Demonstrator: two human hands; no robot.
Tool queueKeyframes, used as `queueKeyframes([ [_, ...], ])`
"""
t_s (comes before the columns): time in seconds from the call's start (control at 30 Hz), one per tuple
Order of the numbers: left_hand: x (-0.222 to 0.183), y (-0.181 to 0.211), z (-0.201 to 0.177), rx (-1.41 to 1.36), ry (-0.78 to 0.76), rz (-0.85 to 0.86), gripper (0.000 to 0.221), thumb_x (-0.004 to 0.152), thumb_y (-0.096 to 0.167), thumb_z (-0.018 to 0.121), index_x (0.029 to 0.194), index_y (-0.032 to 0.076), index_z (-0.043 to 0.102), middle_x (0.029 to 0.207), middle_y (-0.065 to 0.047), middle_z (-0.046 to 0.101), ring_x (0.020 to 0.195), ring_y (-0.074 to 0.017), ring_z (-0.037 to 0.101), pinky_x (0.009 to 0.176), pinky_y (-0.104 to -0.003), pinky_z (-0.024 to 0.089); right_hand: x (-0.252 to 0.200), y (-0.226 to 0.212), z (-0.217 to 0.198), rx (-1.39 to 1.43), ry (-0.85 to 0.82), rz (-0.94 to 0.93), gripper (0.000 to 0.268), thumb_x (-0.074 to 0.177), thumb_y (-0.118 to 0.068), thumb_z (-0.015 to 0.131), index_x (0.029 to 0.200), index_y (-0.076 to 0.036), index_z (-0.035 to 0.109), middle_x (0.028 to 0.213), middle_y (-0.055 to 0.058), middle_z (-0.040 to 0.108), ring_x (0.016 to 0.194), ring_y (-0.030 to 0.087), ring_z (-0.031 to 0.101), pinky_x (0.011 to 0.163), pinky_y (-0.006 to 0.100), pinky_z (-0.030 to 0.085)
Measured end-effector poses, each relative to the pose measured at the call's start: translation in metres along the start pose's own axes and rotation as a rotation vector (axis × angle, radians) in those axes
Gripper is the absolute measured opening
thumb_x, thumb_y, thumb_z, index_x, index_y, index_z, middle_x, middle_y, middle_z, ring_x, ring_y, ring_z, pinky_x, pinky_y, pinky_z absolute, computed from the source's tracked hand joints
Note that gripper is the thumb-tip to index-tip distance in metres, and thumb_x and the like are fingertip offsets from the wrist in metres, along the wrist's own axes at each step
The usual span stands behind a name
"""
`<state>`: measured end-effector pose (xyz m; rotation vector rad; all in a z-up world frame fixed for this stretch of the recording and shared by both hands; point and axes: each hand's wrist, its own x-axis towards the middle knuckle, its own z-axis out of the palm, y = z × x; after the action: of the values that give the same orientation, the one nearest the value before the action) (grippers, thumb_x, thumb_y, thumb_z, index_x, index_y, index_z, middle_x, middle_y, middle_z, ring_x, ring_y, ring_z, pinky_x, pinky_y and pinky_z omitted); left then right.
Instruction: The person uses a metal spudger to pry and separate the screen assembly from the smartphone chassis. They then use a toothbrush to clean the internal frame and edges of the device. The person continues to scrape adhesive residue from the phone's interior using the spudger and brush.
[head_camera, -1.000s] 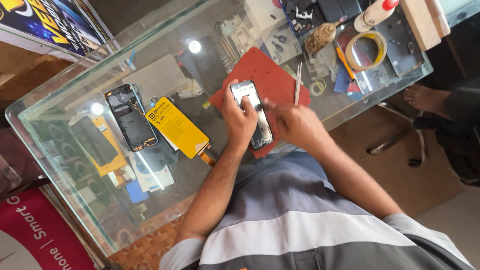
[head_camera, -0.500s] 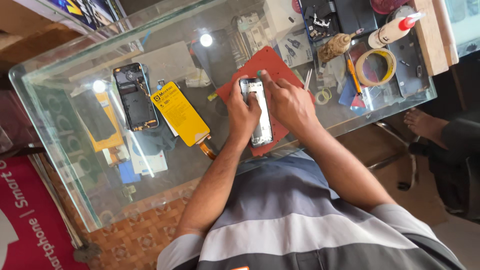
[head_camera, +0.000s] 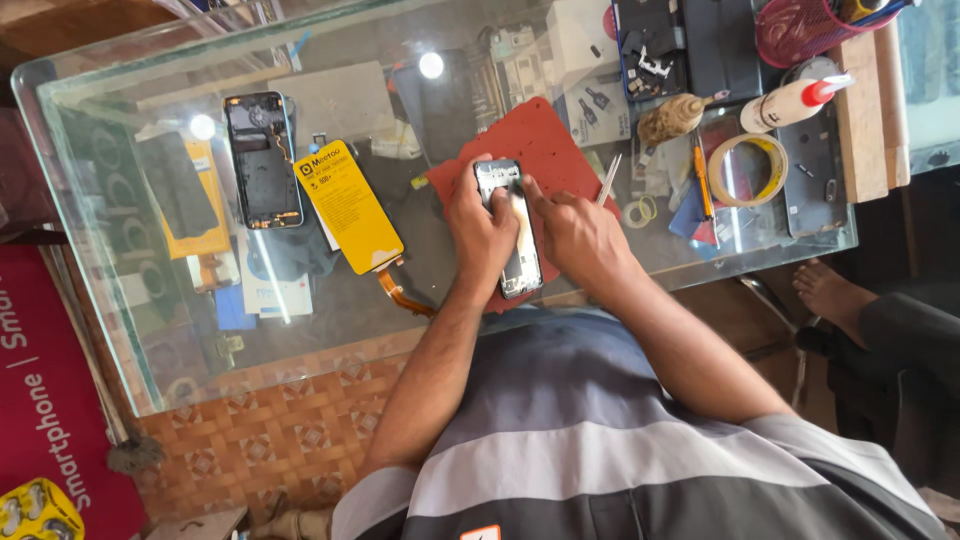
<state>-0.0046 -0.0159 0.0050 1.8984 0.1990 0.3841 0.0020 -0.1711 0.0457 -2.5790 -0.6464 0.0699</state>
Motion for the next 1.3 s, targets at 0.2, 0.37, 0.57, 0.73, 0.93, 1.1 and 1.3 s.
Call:
queueKeyframes([
  [0.2,0.002,0.002,-0.001,0.029,-0.013,0.009,0.039,0.09,-0.001,0.059,0.129,-0.001,0.06,0.11,-0.02,0.071,0.104,-0.0369,0.072,0.093,-0.044,0.056,0.012,-0.009,0.015,-0.066,0.147,0.074,0.053,0.09,-0.01,0.068,0.143,-0.008,0.062,0.086,0.012,0.066,0.062,0.035,0.067,0.053,0.045,0.054],
  [0.37,0.004,-0.002,-0.004,0.0,-0.069,0.009,0.04,0.09,-0.001,0.059,0.13,-0.001,0.059,0.11,-0.021,0.07,0.101,-0.0377,0.072,0.089,-0.043,0.057,0.012,-0.006,0.018,-0.157,0.214,0.022,0.056,0.088,-0.009,0.069,0.144,-0.016,0.064,0.086,0.007,0.063,0.059,0.029,0.065,0.052,0.041,0.053],
  [0.57,0.007,-0.01,-0.013,-0.059,-0.152,0.04,0.042,0.091,-0.002,0.058,0.133,-0.002,0.056,0.115,-0.022,0.07,0.104,-0.0358,0.072,0.09,-0.041,0.058,0.023,0.001,0.014,-0.162,0.217,-0.146,0.061,0.087,-0.01,0.069,0.147,-0.015,0.062,0.088,0.006,0.062,0.063,0.026,0.065,0.053,0.039,0.052],
  [0.73,0.013,-0.009,-0.017,-0.156,-0.223,-0.039,0.041,0.094,-0.003,0.055,0.135,-0.001,0.055,0.115,-0.02,0.071,0.104,-0.0306,0.075,0.09,-0.038,0.06,-0.001,-0.01,0.0,-0.216,0.094,0.064,0.064,0.083,-0.005,0.064,0.145,-0.019,0.061,0.084,0.006,0.064,0.063,0.028,0.065,0.056,0.041,0.054],
  [0.93,0.016,-0.002,-0.021,-0.213,-0.26,-0.124,0.041,0.095,-0.003,0.056,0.136,-0.001,0.055,0.112,-0.017,0.073,0.099,-0.0244,0.075,0.086,-0.035,0.06,0.016,-0.015,-0.005,0.09,0.286,0.27,0.058,0.088,-0.006,0.069,0.145,-0.003,0.059,0.086,0.013,0.066,0.07,0.034,0.067,0.061,0.045,0.053],
  [1.1,0.015,-0.012,-0.02,-0.262,-0.263,-0.056,0.042,0.095,-0.004,0.056,0.137,-0.002,0.055,0.116,-0.016,0.072,0.105,-0.0234,0.074,0.093,-0.034,0.059,0.041,0.008,0.004,0.34,0.284,0.218,0.027,0.085,-0.016,0.085,0.1,0.001,0.071,0.085,0.015,0.067,0.073,0.034,0.069,0.064,0.043,0.051],
  [1.3,0.017,-0.016,-0.018,-0.308,-0.297,-0.049,0.041,0.094,-0.004,0.056,0.136,-0.004,0.055,0.116,-0.018,0.072,0.106,-0.0249,0.074,0.093,-0.035,0.059,0.051,0.029,0.013,0.303,0.169,0.115,0.026,0.089,-0.015,0.083,0.084,0.002,0.064,0.081,0.018,0.063,0.074,0.041,0.063,0.063,0.046,0.049],
])
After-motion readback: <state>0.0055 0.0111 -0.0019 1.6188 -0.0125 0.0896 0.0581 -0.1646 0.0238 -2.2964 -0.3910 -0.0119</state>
